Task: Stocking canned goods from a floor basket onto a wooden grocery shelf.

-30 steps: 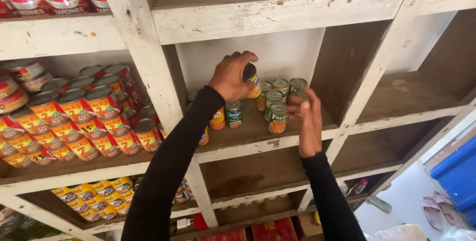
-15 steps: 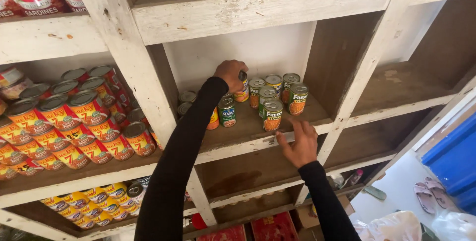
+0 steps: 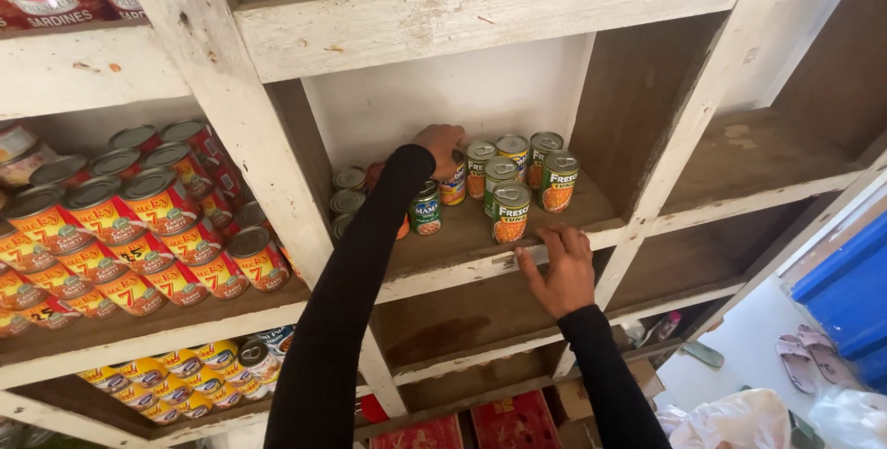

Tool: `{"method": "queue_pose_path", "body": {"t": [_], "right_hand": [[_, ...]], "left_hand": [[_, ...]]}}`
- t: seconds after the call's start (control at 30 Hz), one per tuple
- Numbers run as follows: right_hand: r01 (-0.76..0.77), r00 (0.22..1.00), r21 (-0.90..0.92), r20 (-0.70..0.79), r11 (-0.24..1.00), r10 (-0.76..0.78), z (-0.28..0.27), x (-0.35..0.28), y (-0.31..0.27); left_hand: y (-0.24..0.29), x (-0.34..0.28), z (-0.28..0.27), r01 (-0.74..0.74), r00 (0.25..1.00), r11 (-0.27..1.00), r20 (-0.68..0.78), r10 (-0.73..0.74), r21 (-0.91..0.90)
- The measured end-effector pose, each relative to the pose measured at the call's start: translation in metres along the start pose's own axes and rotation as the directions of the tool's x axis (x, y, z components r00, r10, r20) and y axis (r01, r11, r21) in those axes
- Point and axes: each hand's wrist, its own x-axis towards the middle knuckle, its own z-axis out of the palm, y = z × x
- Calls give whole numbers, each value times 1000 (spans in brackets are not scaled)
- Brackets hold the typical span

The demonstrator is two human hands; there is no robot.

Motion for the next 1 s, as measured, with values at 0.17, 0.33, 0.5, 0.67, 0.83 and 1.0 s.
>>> {"method": "queue_pose_path", "body": {"t": [0.17,0.33,0.5,0.67,0.83,1.0], "right_hand": [[-7,1000,8,15,1000,7,0,-1,2],[16,1000,-2,22,1000,-16,-2,0,2],[0,999,20,36,1000,-1,-3,1,1],[10,999,15,34,1000,-11,-3,-1,2],[-4,999,34,33,999,3,-3,0,2],[20,1000,-5,16,1000,-20,1,-2,5]], "left_hand": [[6,5,-10,-28,992,994,123,15,109],[0,3,-17,70,952,969,274,-136,237],[-19,5,-18,78,973,977,199,-118,197],[-11,-3,-34,38,998,995,55,-43,87],[35,-31,-65,114,983,981,127,-135,159],[71,-56,-82,157,982,970,76,-173,185]]}}
